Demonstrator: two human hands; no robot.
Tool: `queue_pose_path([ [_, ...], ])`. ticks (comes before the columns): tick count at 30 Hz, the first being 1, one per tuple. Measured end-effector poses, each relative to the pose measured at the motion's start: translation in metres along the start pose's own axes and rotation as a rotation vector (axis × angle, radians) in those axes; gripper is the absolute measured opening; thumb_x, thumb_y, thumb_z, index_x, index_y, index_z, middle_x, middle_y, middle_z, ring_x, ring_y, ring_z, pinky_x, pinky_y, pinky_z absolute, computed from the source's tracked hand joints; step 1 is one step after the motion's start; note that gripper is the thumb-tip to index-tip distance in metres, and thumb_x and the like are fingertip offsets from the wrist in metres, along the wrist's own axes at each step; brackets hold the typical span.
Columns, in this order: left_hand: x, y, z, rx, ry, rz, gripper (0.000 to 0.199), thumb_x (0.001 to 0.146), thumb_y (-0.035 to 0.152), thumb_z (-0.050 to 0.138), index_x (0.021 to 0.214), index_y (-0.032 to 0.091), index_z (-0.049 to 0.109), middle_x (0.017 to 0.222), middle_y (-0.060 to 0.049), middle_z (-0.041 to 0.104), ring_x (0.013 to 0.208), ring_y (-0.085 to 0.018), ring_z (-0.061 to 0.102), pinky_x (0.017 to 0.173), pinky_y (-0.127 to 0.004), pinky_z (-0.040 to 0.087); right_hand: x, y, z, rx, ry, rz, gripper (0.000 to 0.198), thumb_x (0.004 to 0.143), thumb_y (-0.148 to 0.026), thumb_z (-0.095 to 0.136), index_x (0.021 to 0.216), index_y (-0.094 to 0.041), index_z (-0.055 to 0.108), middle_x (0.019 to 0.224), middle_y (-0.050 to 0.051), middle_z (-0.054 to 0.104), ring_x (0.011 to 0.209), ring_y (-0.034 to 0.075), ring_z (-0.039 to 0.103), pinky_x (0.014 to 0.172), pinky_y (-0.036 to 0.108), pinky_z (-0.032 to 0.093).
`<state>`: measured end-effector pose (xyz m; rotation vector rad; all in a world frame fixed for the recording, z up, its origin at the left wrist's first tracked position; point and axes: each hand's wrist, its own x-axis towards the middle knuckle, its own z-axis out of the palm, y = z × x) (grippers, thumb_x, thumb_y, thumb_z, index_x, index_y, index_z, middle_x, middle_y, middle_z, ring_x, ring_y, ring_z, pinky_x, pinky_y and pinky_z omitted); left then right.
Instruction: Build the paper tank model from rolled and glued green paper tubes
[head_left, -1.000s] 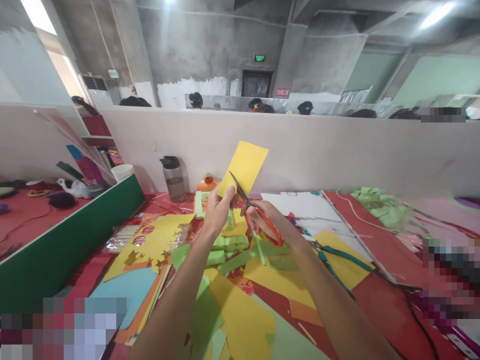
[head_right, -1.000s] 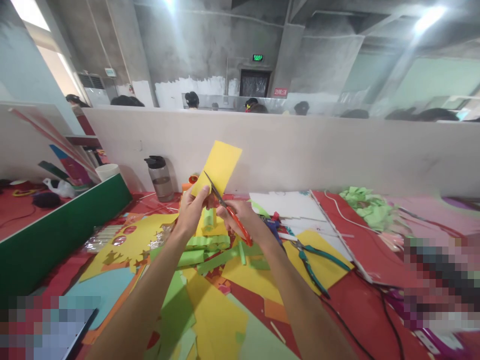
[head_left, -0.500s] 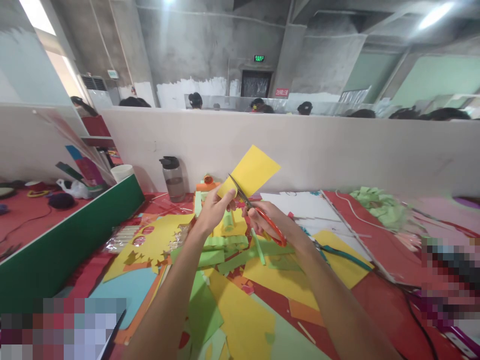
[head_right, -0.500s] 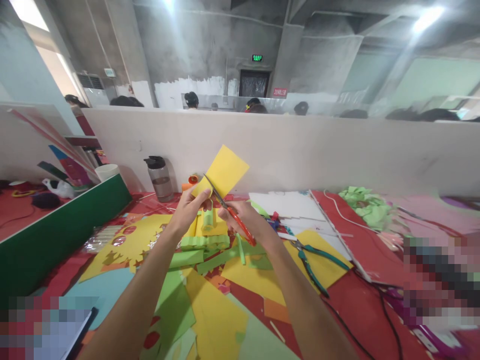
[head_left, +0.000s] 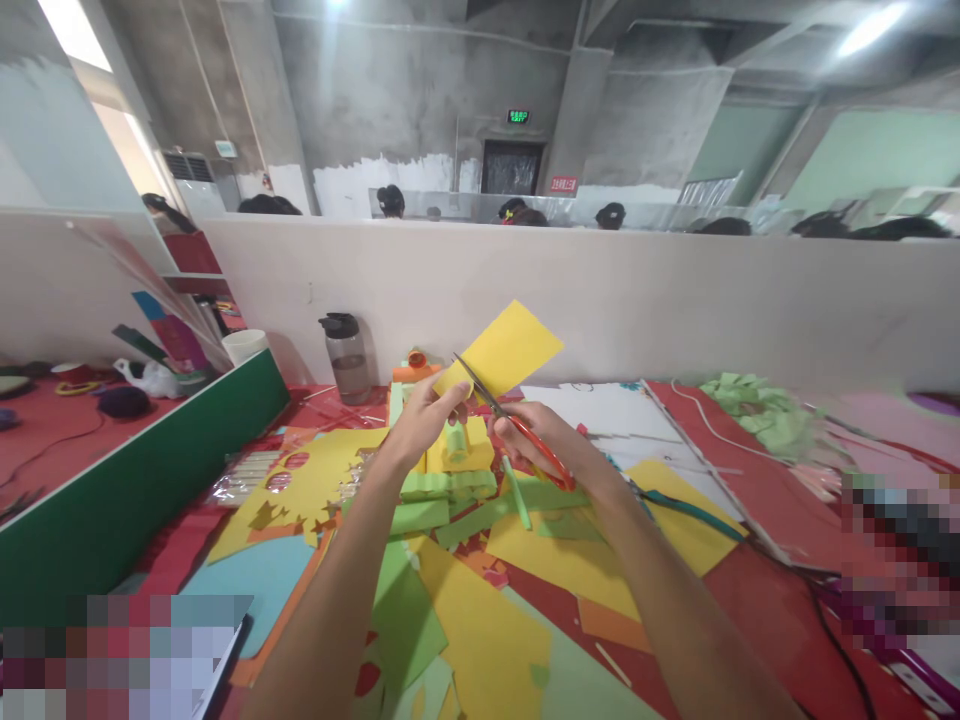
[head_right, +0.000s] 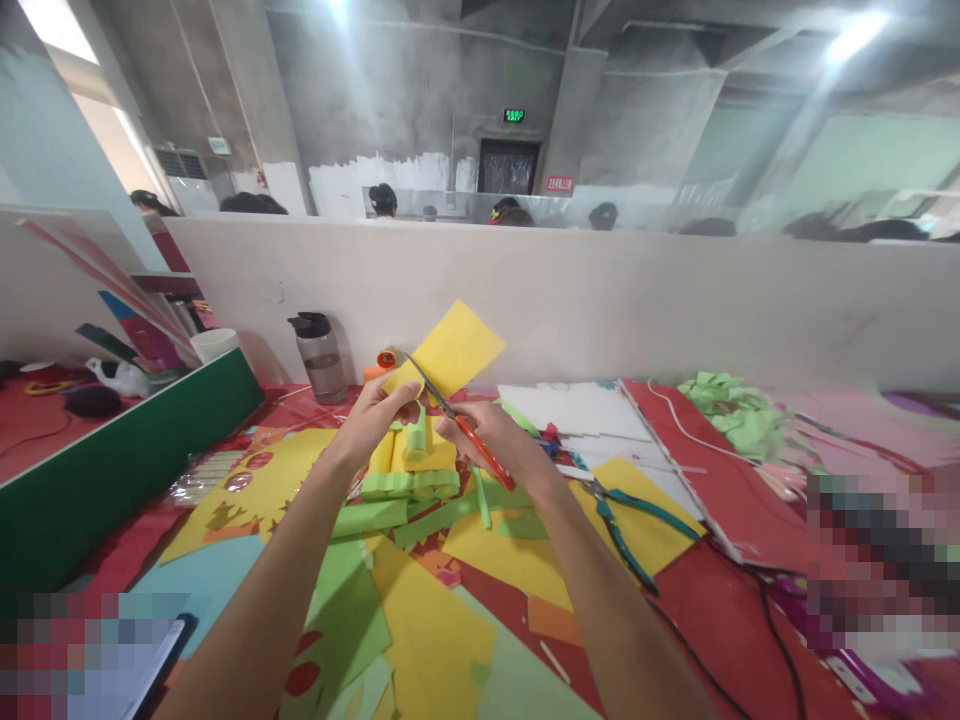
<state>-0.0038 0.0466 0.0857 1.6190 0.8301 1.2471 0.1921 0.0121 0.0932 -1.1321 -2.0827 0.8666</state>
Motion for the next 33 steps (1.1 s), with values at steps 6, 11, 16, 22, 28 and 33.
queue_pose_path([
  [6,-0.003,0.005,-0.004,0.074,-0.079,-0.017,0.028,0.09,0.042,0.056,0.077,0.018,0.056,0.061,0.003,0.054,0.059,-0.011,0.051,0.059,-0.024,0.039,0.0,-0.001,0.002,0.024,-0.028,-0.026,0.054,0.091,-0.071,0.043,0.078,-0.019,0.052,0.056,-0.003,0.05,0.049,0.013,0.051,0.05,0.025,0.039],
  [11,-0.003,0.006,-0.008,0.08,-0.084,-0.011,0.027,0.089,0.041,0.055,0.077,0.017,0.057,0.065,0.003,0.053,0.059,-0.011,0.051,0.059,-0.024,0.038,0.0,-0.003,0.005,0.025,-0.003,0.033,0.049,0.091,-0.066,0.049,0.08,-0.019,0.055,0.052,-0.004,0.048,0.047,0.013,0.05,0.047,0.024,0.036],
  [16,-0.004,0.011,-0.011,0.143,-0.143,-0.029,0.03,0.088,0.044,0.055,0.075,0.017,0.059,0.064,0.002,0.052,0.061,-0.012,0.052,0.06,-0.024,0.039,0.002,0.002,0.006,0.02,-0.012,0.006,0.047,0.091,-0.065,0.049,0.079,-0.019,0.055,0.056,-0.004,0.05,0.049,0.013,0.05,0.048,0.024,0.037],
  [22,-0.006,0.014,-0.013,0.164,-0.171,-0.042,0.03,0.086,0.046,0.058,0.076,0.018,0.057,0.065,0.002,0.053,0.062,-0.013,0.052,0.06,-0.025,0.04,0.001,0.001,0.005,-0.004,-0.002,0.021,0.048,0.091,-0.064,0.05,0.076,-0.019,0.054,0.055,-0.004,0.05,0.048,0.012,0.049,0.048,0.024,0.036],
  [28,-0.006,0.011,-0.017,0.151,-0.199,-0.039,0.027,0.088,0.042,0.054,0.075,0.018,0.057,0.07,0.001,0.058,0.063,-0.012,0.052,0.063,-0.025,0.041,0.002,0.002,0.007,0.011,0.002,0.019,0.045,0.092,-0.062,0.051,0.077,-0.019,0.054,0.054,-0.004,0.049,0.047,0.012,0.049,0.047,0.024,0.036],
  [33,-0.008,0.018,-0.017,0.216,-0.273,-0.054,0.029,0.087,0.043,0.055,0.072,0.018,0.057,0.064,0.002,0.055,0.062,-0.013,0.053,0.062,-0.026,0.041,0.003,0.003,0.009,0.02,-0.019,0.011,0.047,0.092,-0.063,0.05,0.076,-0.019,0.055,0.057,-0.002,0.054,0.05,0.012,0.052,0.051,0.024,0.041],
])
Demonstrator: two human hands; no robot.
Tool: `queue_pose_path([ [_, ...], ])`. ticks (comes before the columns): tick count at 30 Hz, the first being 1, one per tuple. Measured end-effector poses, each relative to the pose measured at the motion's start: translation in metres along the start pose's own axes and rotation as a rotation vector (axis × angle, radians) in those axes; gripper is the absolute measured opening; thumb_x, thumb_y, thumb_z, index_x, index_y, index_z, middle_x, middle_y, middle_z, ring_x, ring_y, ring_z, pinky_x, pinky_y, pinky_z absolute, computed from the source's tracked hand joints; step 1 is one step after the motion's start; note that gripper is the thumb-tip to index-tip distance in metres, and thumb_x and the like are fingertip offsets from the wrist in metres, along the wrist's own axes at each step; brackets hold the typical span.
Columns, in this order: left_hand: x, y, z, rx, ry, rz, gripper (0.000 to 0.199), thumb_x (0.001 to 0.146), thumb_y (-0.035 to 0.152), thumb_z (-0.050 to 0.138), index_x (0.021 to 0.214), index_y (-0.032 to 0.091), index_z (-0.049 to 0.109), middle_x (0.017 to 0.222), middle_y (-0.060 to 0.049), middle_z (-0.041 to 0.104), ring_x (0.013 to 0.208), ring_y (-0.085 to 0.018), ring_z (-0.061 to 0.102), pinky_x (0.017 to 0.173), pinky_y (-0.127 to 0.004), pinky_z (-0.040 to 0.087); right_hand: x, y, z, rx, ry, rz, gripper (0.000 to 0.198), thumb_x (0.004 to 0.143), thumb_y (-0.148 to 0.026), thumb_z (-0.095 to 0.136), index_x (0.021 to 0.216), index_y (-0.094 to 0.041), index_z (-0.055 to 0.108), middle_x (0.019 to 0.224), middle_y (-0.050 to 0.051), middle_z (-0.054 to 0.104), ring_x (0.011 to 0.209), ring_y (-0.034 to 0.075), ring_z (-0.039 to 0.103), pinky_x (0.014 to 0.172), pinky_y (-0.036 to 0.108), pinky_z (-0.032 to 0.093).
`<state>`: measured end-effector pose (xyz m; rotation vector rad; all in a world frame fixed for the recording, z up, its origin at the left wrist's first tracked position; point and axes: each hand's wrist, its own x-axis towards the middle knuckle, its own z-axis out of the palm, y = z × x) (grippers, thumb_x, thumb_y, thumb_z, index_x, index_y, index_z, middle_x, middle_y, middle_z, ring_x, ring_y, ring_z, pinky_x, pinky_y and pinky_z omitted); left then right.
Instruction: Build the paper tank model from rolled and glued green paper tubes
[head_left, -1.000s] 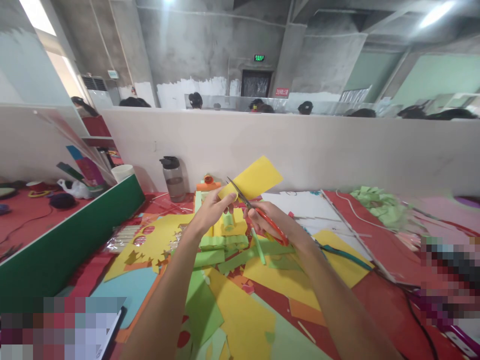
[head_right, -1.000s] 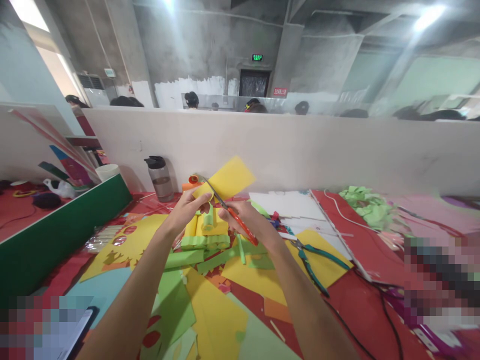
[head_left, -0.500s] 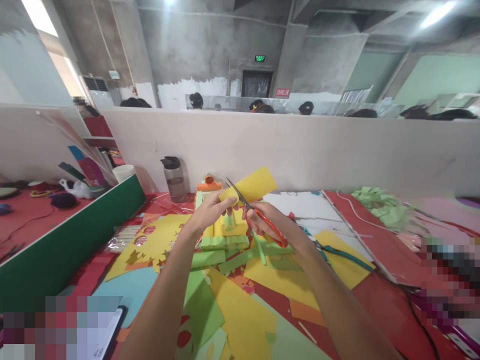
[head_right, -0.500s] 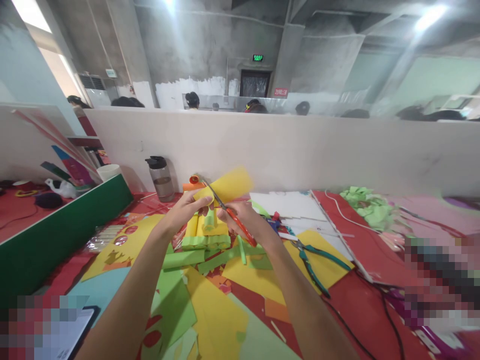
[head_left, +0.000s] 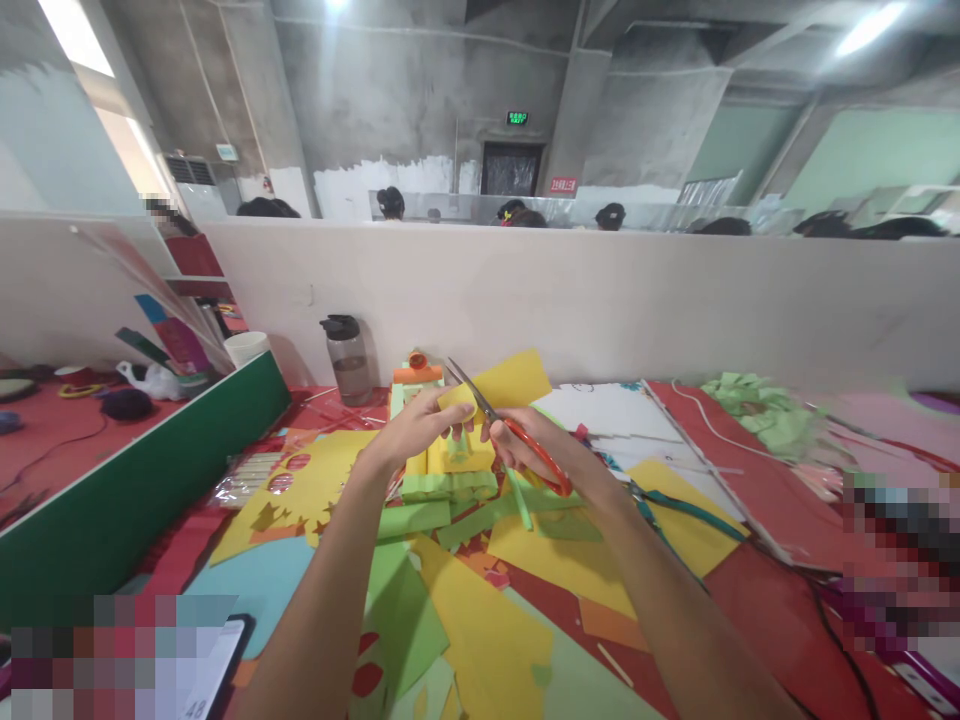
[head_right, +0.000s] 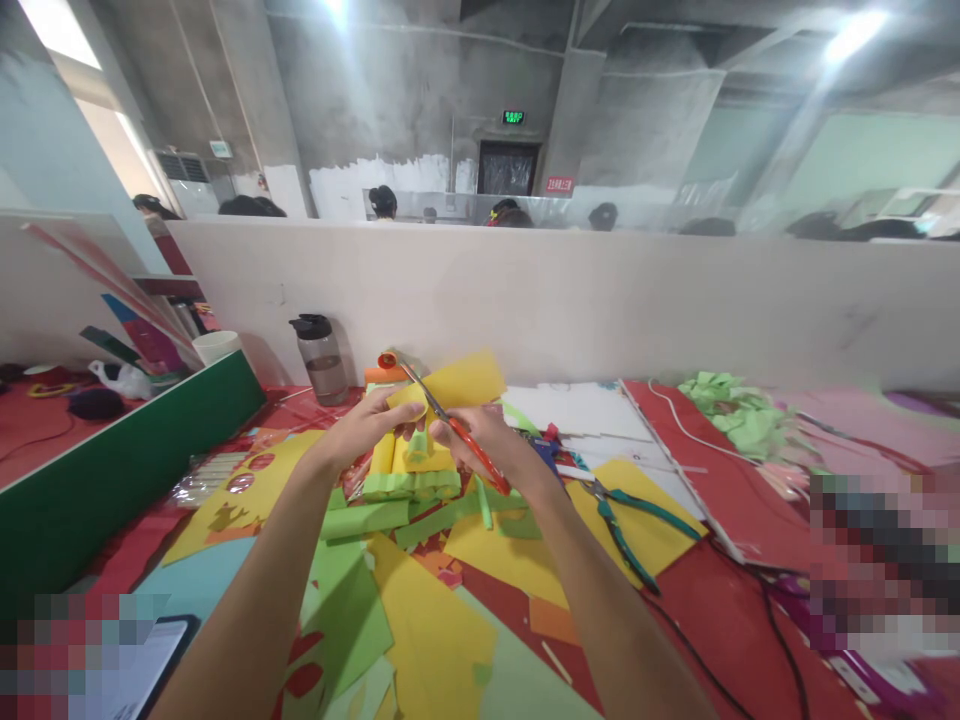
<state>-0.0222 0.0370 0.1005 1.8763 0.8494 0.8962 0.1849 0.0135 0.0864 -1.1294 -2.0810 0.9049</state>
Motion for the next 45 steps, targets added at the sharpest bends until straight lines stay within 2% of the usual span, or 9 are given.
queue_pose_path([
  [5,-0.002,0.001,0.0,0.027,-0.015,-0.043,0.031,0.086,0.046,0.055,0.074,0.018,0.059,0.067,0.0,0.06,0.065,-0.014,0.055,0.065,-0.027,0.043,-0.003,-0.006,-0.002,0.063,0.029,0.07,0.049,0.087,-0.067,0.054,0.078,-0.018,0.057,0.054,-0.003,0.049,0.046,0.011,0.05,0.045,0.022,0.039],
  [13,-0.012,-0.002,-0.017,0.056,0.088,-0.115,0.032,0.083,0.051,0.059,0.083,0.019,0.062,0.074,-0.001,0.059,0.072,-0.017,0.057,0.07,-0.029,0.046,-0.009,-0.011,-0.02,0.246,0.114,-0.026,0.051,0.087,-0.068,0.053,0.093,-0.018,0.059,0.057,-0.003,0.054,0.044,0.01,0.049,0.043,0.021,0.041],
  [18,-0.011,-0.002,-0.02,0.079,-0.015,-0.097,0.029,0.082,0.048,0.062,0.088,0.02,0.067,0.071,0.0,0.061,0.07,-0.017,0.058,0.067,-0.028,0.046,-0.009,-0.015,-0.025,0.278,0.184,-0.024,0.038,0.083,-0.054,0.067,0.096,-0.02,0.057,0.074,0.002,0.066,0.054,0.012,0.055,0.051,0.024,0.046],
  [22,-0.007,-0.006,-0.008,0.086,-0.107,-0.091,0.027,0.082,0.046,0.064,0.093,0.022,0.07,0.072,-0.001,0.064,0.068,-0.018,0.06,0.059,-0.025,0.044,-0.005,-0.015,-0.015,0.237,0.223,-0.046,0.037,0.078,-0.047,0.072,0.1,-0.02,0.057,0.077,0.0,0.062,0.06,0.013,0.056,0.056,0.026,0.046],
  [27,-0.004,-0.011,0.0,0.12,-0.115,-0.071,0.031,0.079,0.044,0.069,0.102,0.023,0.072,0.074,-0.002,0.066,0.065,-0.018,0.06,0.051,-0.024,0.039,0.0,-0.012,-0.007,0.247,0.212,-0.064,0.032,0.078,-0.042,0.071,0.096,-0.02,0.057,0.083,-0.001,0.057,0.064,0.011,0.052,0.061,0.026,0.044],
  [34,0.008,-0.01,0.013,-0.043,-0.002,-0.029,0.031,0.084,0.048,0.063,0.091,0.018,0.068,0.074,0.0,0.061,0.063,-0.013,0.055,0.06,-0.024,0.042,0.008,0.002,-0.001,0.33,0.386,-0.079,0.03,0.077,-0.04,0.072,0.096,-0.021,0.056,0.071,-0.005,0.053,0.059,0.011,0.048,0.058,0.025,0.041],
  [39,0.022,-0.023,0.03,-0.159,0.152,-0.004,0.032,0.085,0.048,0.061,0.09,0.016,0.065,0.063,0.003,0.053,0.058,-0.011,0.051,0.057,-0.023,0.04,0.015,0.011,0.002,0.36,0.524,-0.067,0.039,0.079,-0.05,0.07,0.098,-0.02,0.053,0.075,-0.002,0.057,0.065,0.014,0.055,0.061,0.027,0.045],
  [42,0.027,-0.03,0.033,-0.173,0.276,0.003,0.03,0.085,0.046,0.061,0.086,0.017,0.063,0.061,0.003,0.053,0.058,-0.012,0.052,0.056,-0.023,0.041,0.011,0.008,0.0,0.302,0.432,-0.035,0.044,0.082,-0.059,0.065,0.102,-0.021,0.053,0.076,-0.001,0.056,0.066,0.015,0.056,0.059,0.027,0.045],
  [45,0.027,-0.032,0.032,-0.201,0.39,0.017,0.027,0.085,0.044,0.06,0.087,0.017,0.061,0.068,0.002,0.057,0.061,-0.012,0.055,0.057,-0.022,0.041,0.004,0.002,0.002,0.225,0.232,0.008,0.05,0.086,-0.067,0.055,0.103,-0.021,0.055,0.07,-0.002,0.052,0.057,0.013,0.049,0.055,0.026,0.043],
])
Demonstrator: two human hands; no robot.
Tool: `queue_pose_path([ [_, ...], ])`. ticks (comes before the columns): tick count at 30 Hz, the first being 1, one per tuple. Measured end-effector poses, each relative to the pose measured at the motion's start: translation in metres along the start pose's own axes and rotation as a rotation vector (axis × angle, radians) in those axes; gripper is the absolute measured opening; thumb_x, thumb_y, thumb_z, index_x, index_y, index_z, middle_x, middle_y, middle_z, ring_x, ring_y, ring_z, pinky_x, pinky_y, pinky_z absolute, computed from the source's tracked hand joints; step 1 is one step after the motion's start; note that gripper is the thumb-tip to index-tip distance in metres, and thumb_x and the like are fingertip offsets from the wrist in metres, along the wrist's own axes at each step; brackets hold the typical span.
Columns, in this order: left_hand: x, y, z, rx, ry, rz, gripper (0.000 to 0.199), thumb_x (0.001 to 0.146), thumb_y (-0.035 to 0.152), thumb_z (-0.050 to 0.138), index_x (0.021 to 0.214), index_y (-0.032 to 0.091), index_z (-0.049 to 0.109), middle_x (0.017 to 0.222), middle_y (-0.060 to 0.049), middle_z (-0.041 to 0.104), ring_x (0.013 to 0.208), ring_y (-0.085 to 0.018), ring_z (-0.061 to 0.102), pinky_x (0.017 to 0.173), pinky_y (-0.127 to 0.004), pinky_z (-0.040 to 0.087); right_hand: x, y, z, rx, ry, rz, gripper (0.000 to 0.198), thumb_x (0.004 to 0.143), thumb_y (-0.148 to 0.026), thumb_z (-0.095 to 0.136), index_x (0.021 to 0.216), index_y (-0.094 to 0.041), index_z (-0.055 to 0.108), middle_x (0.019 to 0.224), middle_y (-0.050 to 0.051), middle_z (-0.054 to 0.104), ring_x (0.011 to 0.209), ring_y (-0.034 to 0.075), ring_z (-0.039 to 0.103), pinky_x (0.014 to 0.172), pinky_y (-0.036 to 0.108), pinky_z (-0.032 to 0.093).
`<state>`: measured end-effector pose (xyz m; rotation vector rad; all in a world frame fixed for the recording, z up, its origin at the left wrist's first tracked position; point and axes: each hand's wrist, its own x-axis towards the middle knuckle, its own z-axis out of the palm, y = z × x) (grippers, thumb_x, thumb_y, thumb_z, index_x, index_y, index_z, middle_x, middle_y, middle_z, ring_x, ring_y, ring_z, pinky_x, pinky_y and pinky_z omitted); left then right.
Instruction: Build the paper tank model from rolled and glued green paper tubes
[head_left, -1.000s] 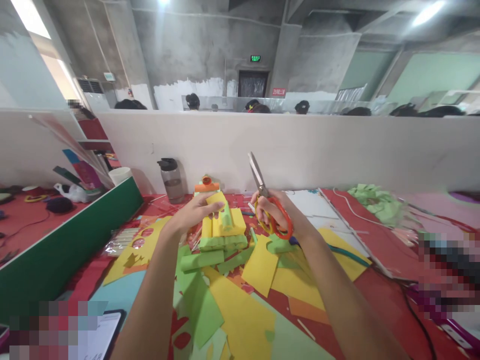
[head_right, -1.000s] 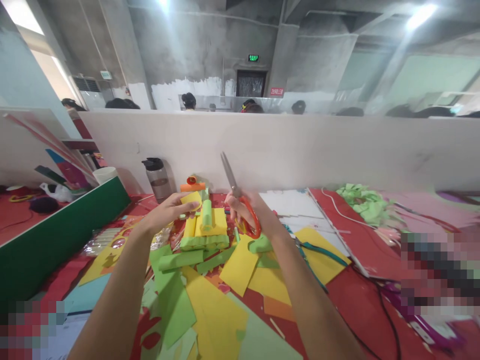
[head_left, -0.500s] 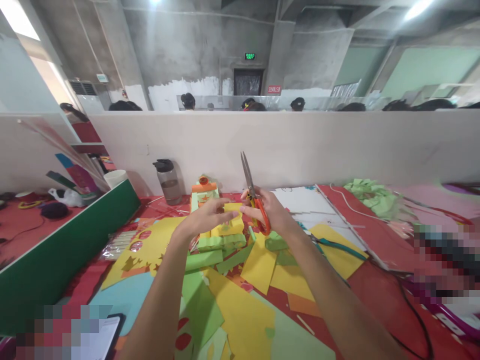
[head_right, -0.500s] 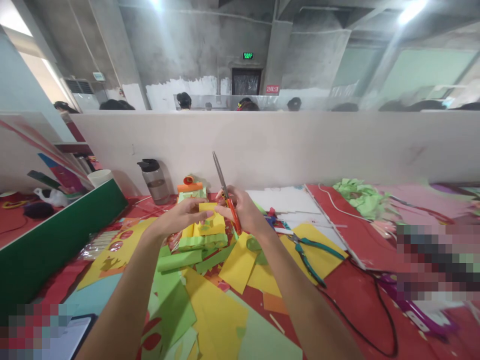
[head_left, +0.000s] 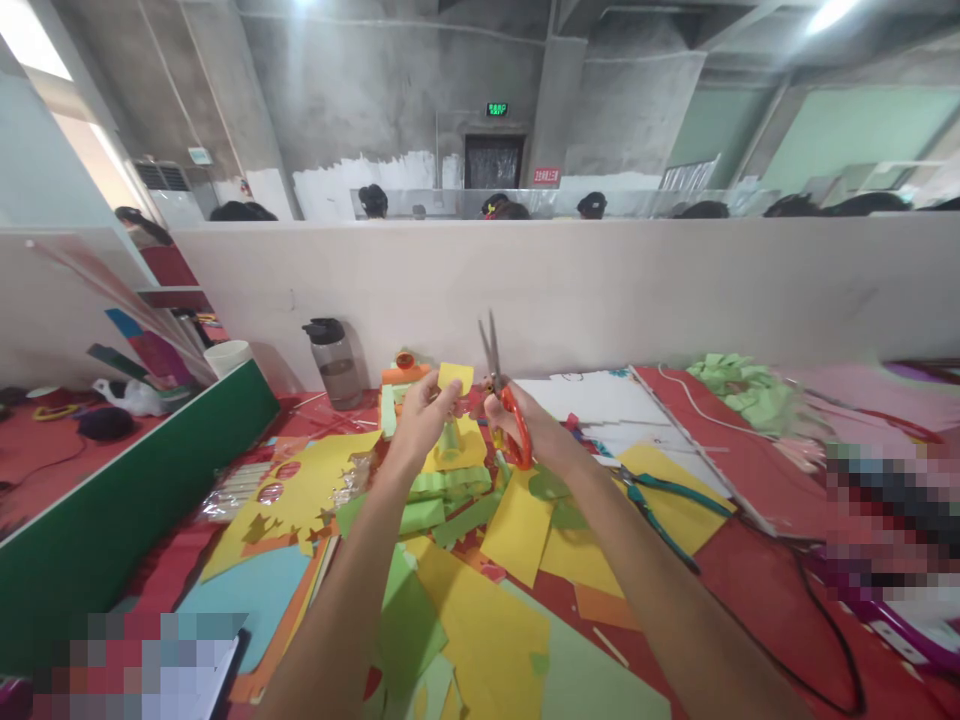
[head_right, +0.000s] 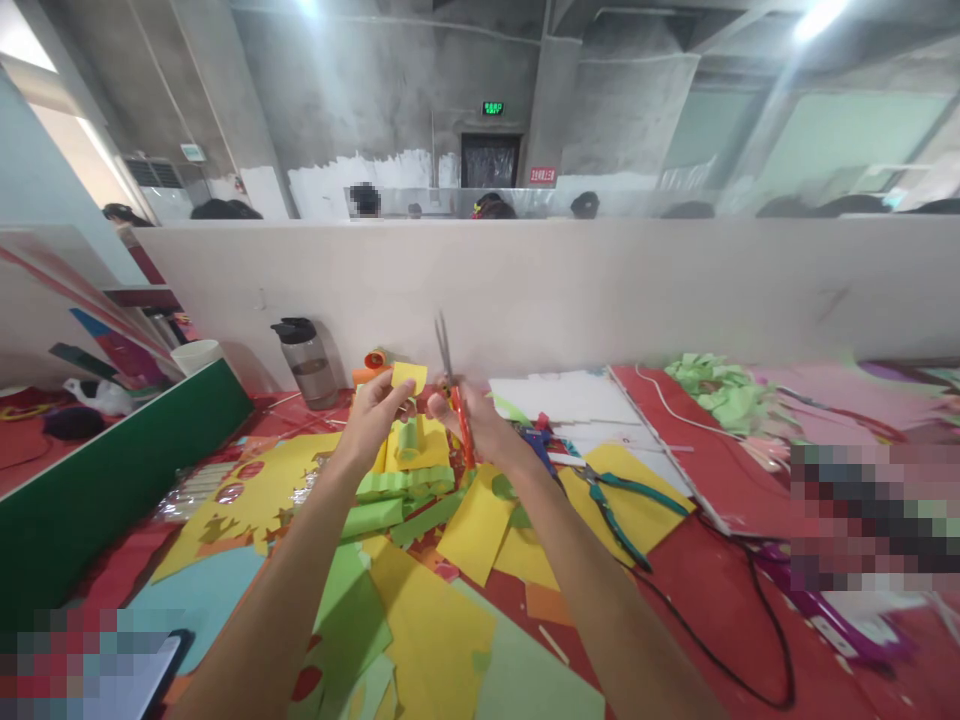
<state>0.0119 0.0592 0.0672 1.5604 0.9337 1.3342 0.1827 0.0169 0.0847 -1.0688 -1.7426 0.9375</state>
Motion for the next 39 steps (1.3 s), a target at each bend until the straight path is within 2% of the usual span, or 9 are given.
queue_pose_path([
  [3,0.001,0.001,-0.001,-0.019,0.098,0.008,0.024,0.085,0.041,0.058,0.089,0.018,0.06,0.077,0.001,0.061,0.065,-0.011,0.058,0.058,-0.022,0.043,-0.003,0.002,0.007,-0.04,-0.108,0.033,0.056,0.091,-0.072,0.04,0.099,-0.02,0.057,0.067,-0.002,0.051,0.052,0.011,0.047,0.052,0.025,0.041],
  [9,0.0,0.006,0.003,-0.074,0.178,0.046,0.02,0.085,0.039,0.057,0.085,0.019,0.055,0.07,0.002,0.06,0.064,-0.013,0.061,0.06,-0.024,0.045,0.004,0.016,0.022,-0.101,-0.066,-0.044,0.053,0.093,-0.071,0.037,0.089,-0.021,0.056,0.065,0.0,0.057,0.056,0.014,0.057,0.054,0.027,0.045],
  [16,-0.003,0.01,0.006,-0.092,0.185,0.068,0.021,0.087,0.039,0.058,0.084,0.018,0.055,0.068,0.003,0.056,0.059,-0.011,0.055,0.057,-0.023,0.044,0.002,0.013,0.022,-0.163,-0.044,-0.083,0.052,0.094,-0.07,0.036,0.078,-0.022,0.049,0.066,0.001,0.06,0.057,0.015,0.059,0.055,0.029,0.046],
  [22,-0.002,0.009,0.006,-0.086,0.2,0.074,0.022,0.086,0.04,0.059,0.084,0.018,0.054,0.072,0.002,0.056,0.064,-0.011,0.056,0.058,-0.022,0.044,0.003,0.01,0.021,-0.173,-0.055,-0.068,0.052,0.093,-0.071,0.038,0.086,-0.021,0.054,0.066,0.0,0.062,0.052,0.014,0.058,0.053,0.028,0.045],
  [30,-0.003,0.009,0.007,-0.104,0.197,0.078,0.023,0.087,0.041,0.059,0.085,0.018,0.054,0.072,0.002,0.055,0.059,-0.01,0.052,0.058,-0.022,0.044,-0.001,-0.004,0.019,-0.122,-0.071,-0.026,0.054,0.092,-0.07,0.041,0.099,-0.02,0.06,0.066,0.001,0.062,0.051,0.013,0.057,0.051,0.026,0.045],
  [39,-0.004,0.01,0.006,-0.099,0.195,0.083,0.022,0.087,0.04,0.059,0.084,0.018,0.054,0.07,0.003,0.052,0.058,-0.01,0.05,0.058,-0.023,0.042,-0.003,-0.006,0.018,-0.087,-0.082,-0.002,0.054,0.091,-0.07,0.044,0.101,-0.02,0.061,0.065,0.0,0.061,0.052,0.014,0.057,0.051,0.025,0.044],
])
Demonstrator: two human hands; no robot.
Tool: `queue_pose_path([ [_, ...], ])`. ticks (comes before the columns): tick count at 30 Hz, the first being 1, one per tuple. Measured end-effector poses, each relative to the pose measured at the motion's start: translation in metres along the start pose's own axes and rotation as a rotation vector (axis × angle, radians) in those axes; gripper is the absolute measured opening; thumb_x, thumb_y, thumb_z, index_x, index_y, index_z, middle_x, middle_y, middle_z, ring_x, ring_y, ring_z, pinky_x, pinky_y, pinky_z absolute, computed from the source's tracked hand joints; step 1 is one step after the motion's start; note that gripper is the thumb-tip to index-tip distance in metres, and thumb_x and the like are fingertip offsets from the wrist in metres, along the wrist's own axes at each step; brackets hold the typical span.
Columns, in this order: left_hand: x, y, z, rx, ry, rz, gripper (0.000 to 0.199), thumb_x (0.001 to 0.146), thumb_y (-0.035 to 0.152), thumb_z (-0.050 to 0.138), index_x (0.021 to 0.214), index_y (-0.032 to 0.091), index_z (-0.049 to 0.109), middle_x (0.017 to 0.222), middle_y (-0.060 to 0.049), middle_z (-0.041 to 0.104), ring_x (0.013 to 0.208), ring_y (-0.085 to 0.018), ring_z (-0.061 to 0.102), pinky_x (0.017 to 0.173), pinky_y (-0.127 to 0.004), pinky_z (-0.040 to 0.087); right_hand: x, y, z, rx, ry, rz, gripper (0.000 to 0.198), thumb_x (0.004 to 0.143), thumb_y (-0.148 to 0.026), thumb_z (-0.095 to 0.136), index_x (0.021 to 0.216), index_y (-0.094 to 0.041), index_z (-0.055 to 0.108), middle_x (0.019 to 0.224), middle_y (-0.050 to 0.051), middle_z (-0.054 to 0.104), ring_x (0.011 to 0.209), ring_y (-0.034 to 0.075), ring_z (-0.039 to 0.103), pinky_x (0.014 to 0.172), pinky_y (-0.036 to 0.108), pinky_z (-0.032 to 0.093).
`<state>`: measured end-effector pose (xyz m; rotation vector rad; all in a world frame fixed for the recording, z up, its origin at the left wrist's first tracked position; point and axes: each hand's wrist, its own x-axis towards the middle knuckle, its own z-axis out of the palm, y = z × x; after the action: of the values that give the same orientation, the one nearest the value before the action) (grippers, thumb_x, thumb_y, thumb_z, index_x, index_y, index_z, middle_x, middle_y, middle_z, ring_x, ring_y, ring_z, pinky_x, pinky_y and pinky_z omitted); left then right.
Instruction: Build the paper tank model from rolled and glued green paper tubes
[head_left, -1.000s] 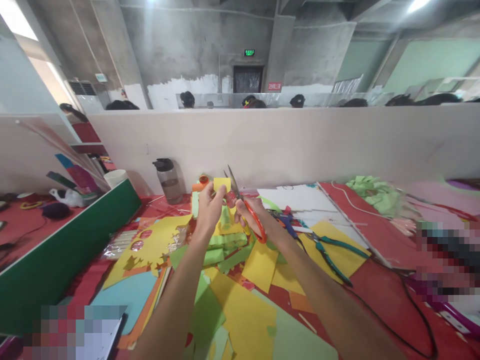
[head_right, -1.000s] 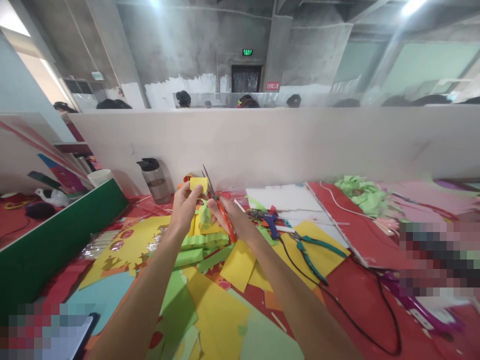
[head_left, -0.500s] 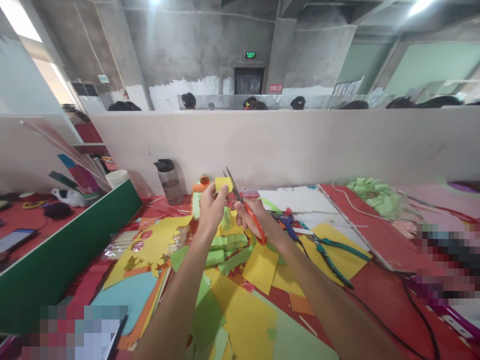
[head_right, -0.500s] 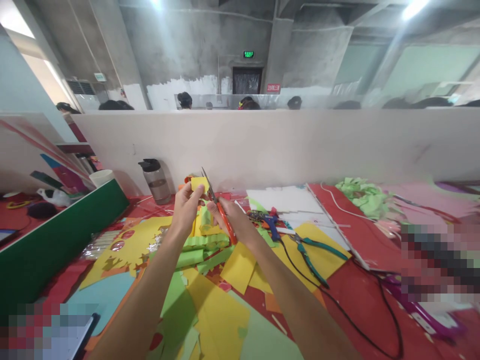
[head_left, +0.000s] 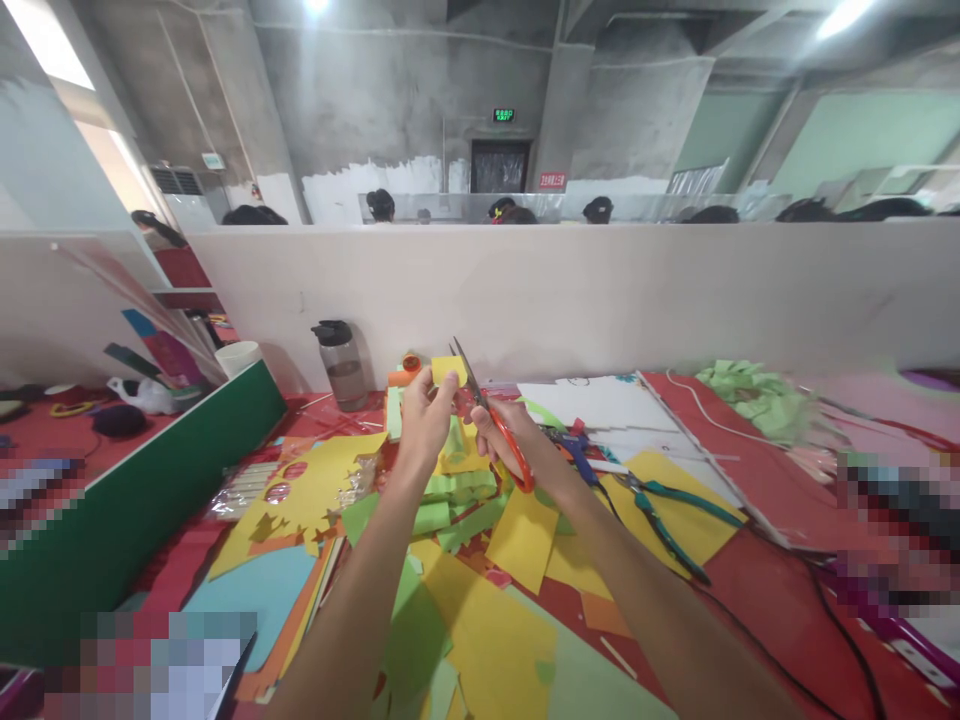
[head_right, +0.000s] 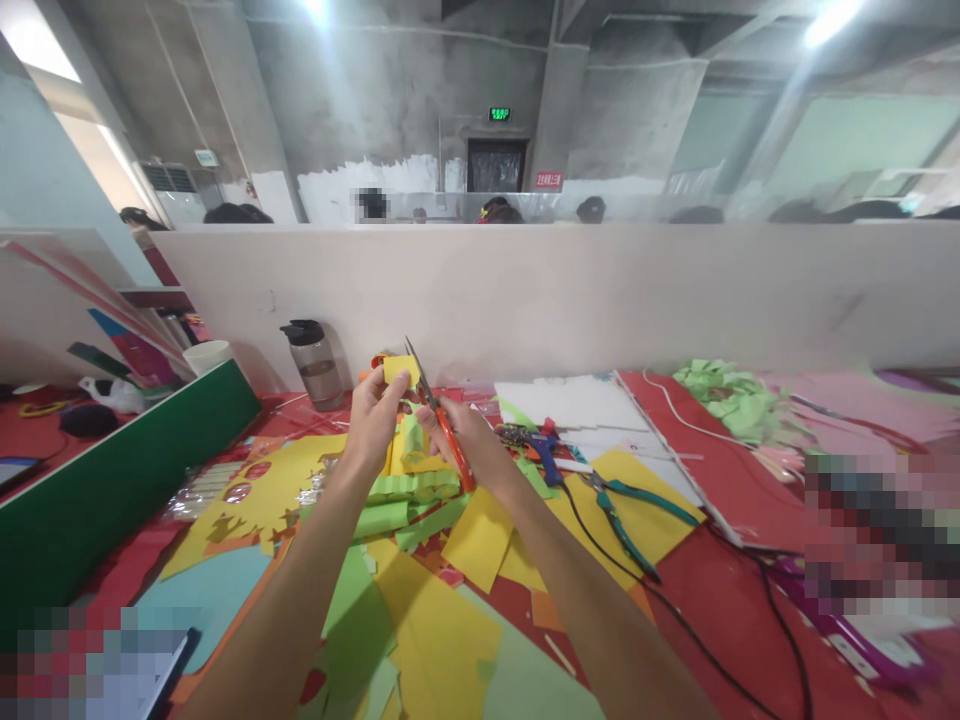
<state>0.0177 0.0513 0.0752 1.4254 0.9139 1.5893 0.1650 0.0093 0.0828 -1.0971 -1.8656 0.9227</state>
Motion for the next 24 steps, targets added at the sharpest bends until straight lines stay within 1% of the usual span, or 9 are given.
queue_pose_path([
  [3,0.001,0.0,-0.002,-0.005,-0.009,-0.007,0.021,0.087,0.039,0.059,0.086,0.018,0.056,0.068,0.003,0.051,0.058,-0.01,0.049,0.058,-0.023,0.042,0.003,0.008,0.001,-0.003,0.003,-0.002,0.054,0.09,-0.071,0.044,0.098,-0.02,0.06,0.064,0.0,0.06,0.051,0.014,0.057,0.05,0.025,0.044],
  [6,0.003,-0.001,-0.004,0.0,-0.015,-0.009,0.021,0.087,0.039,0.06,0.085,0.018,0.057,0.066,0.004,0.049,0.059,-0.011,0.05,0.056,-0.022,0.042,0.006,0.016,0.002,-0.041,0.021,-0.035,0.054,0.09,-0.072,0.043,0.093,-0.02,0.057,0.063,-0.001,0.061,0.05,0.014,0.057,0.049,0.025,0.044],
  [11,0.005,-0.002,-0.006,0.01,-0.045,0.015,0.022,0.086,0.039,0.059,0.08,0.018,0.057,0.065,0.003,0.05,0.06,-0.011,0.052,0.056,-0.022,0.042,0.006,0.02,0.004,-0.087,0.061,-0.076,0.051,0.092,-0.07,0.042,0.083,-0.021,0.053,0.063,0.0,0.062,0.052,0.015,0.06,0.05,0.025,0.043],
  [13,0.005,-0.002,-0.006,0.015,-0.051,0.017,0.023,0.086,0.039,0.059,0.078,0.018,0.056,0.066,0.003,0.052,0.061,-0.012,0.053,0.057,-0.023,0.043,0.006,0.02,0.004,-0.09,0.066,-0.082,0.051,0.092,-0.07,0.041,0.083,-0.021,0.053,0.063,0.0,0.062,0.053,0.015,0.06,0.05,0.025,0.043],
  [18,0.007,-0.005,-0.008,0.021,-0.06,0.03,0.024,0.087,0.04,0.059,0.078,0.018,0.055,0.067,0.003,0.052,0.061,-0.011,0.052,0.057,-0.023,0.042,0.006,0.018,0.003,-0.078,0.036,-0.057,0.051,0.092,-0.07,0.041,0.085,-0.021,0.054,0.06,-0.002,0.06,0.047,0.013,0.055,0.047,0.024,0.041],
  [21,0.008,-0.006,-0.01,0.026,-0.057,0.021,0.023,0.086,0.04,0.06,0.082,0.018,0.058,0.07,0.002,0.053,0.061,-0.011,0.052,0.057,-0.023,0.041,0.005,0.017,0.001,-0.099,0.031,-0.069,0.051,0.093,-0.069,0.041,0.082,-0.021,0.053,0.06,-0.002,0.06,0.048,0.013,0.056,0.048,0.024,0.041],
  [24,0.008,-0.004,-0.012,0.036,-0.093,0.01,0.022,0.087,0.039,0.06,0.087,0.017,0.06,0.076,0.001,0.057,0.065,-0.012,0.055,0.058,-0.023,0.042,0.004,0.017,-0.002,-0.094,0.003,-0.061,0.051,0.092,-0.069,0.041,0.083,-0.021,0.053,0.062,-0.001,0.059,0.049,0.014,0.056,0.048,0.025,0.042],
])
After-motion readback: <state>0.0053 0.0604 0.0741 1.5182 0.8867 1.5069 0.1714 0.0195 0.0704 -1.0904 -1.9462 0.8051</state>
